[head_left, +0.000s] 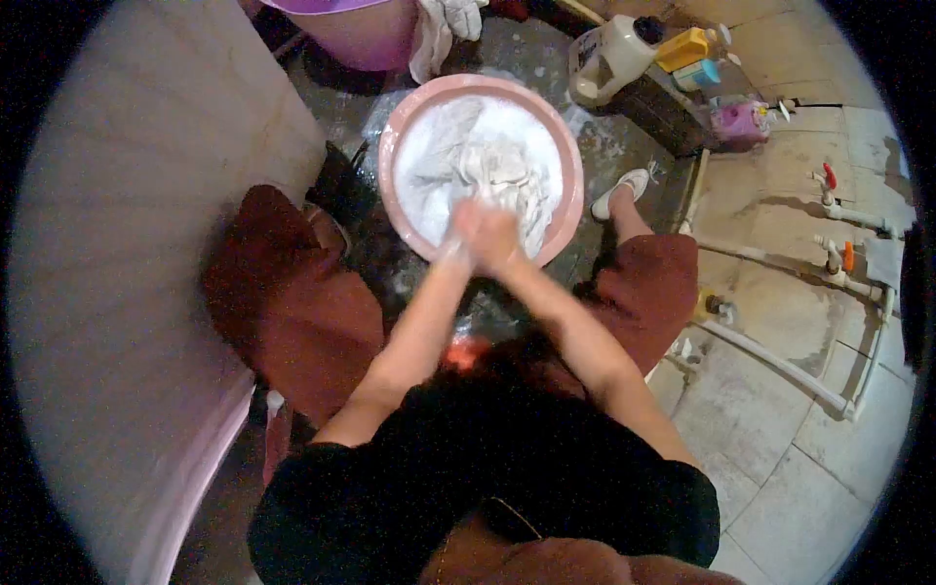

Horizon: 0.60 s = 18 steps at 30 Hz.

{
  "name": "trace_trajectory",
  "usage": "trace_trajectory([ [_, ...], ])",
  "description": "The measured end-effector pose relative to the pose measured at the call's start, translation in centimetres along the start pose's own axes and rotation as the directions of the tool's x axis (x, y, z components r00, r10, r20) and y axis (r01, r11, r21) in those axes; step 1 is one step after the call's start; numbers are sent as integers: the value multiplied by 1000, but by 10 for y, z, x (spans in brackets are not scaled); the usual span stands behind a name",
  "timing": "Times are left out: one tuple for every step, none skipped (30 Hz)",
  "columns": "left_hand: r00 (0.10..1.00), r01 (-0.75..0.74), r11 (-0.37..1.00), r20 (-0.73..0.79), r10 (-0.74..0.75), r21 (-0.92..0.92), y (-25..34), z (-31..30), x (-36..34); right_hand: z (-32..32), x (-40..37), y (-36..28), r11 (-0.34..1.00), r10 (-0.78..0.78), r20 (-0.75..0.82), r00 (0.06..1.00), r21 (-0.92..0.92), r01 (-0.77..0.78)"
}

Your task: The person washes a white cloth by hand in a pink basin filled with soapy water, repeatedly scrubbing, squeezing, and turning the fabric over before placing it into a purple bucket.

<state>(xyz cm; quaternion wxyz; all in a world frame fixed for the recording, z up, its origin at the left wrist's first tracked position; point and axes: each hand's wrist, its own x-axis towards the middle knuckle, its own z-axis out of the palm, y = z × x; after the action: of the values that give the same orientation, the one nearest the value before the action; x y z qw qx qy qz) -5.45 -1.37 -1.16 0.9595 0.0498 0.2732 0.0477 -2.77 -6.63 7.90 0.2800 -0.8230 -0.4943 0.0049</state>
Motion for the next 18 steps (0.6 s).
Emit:
trace_trajectory([
  [981, -159, 981, -130, 145, -111, -12, 16, -9, 9, 10, 47, 957, 269, -27, 963, 116, -264],
  [984, -119, 953, -95, 151, 278, -11, 35, -7, 11, 23, 79, 839, 512, -28, 859, 230, -493],
  [989, -112, 955, -61, 134, 274, -15, 45, -10, 3, 23, 71, 840, 512, -28, 859, 229, -493],
  [993, -104, 956, -28, 116, 273, -16, 52, -14, -12, 23, 50, 851, 511, -67, 857, 183, -493],
  [994, -106, 972, 5, 107, 212, -14, 50, -11, -21, 27, 36, 869, 491, -113, 864, 130, -477],
  [996, -75, 992, 57, 69, 101, -10, 40, -11, 5, 8, 21, 902, 421, -190, 887, -16, -432],
  [982, 25, 1000, 185, -24, -3, -6, 26, -13, 5, -3, -15, 920, 305, -298, 905, 336, -200],
  [967, 96, 994, 242, -80, -55, 0, 21, -17, -6, -14, -44, 990, 61, -191, 980, 137, -35],
  [972, 69, 996, 228, -54, -58, -2, 15, -13, 9, -18, -24, 998, 47, -216, 975, 49, -37],
  [990, 29, 999, 140, -22, -44, -6, 25, -17, 23, -13, 5, 998, 28, -240, 970, -39, -39],
  [996, -89, 996, -8, 89, -16, -13, 49, -21, 16, 12, 35, 932, 360, -157, 919, 93, -350],
  [988, -136, 991, -70, 136, 6, -15, 69, -27, 3, 30, 59, 749, 650, -29, 760, 191, -634],
  [992, -118, 992, -30, 120, 51, -18, 76, -32, -18, 37, 61, 759, 633, 4, 774, 193, -622],
  [992, -117, 991, -29, 119, 62, -12, 73, -35, -32, 48, 60, 774, 609, 24, 793, 200, -601],
  [987, -153, 983, -37, 158, 104, -6, 74, -34, -19, 45, 60, 883, 469, -93, 878, 37, -468],
  [981, -179, 974, -54, 188, 137, -6, 76, -34, -12, 38, 37, 786, 611, 9, 792, 112, -608],
  [983, -171, 976, -47, 179, 132, -7, 79, -32, -12, 20, 1, 900, 434, -12, 901, 65, -432],
  [980, -186, 977, -43, 192, 107, -6, 80, -28, -14, 5, -30, 916, 262, -12, 965, 316, -245],
])
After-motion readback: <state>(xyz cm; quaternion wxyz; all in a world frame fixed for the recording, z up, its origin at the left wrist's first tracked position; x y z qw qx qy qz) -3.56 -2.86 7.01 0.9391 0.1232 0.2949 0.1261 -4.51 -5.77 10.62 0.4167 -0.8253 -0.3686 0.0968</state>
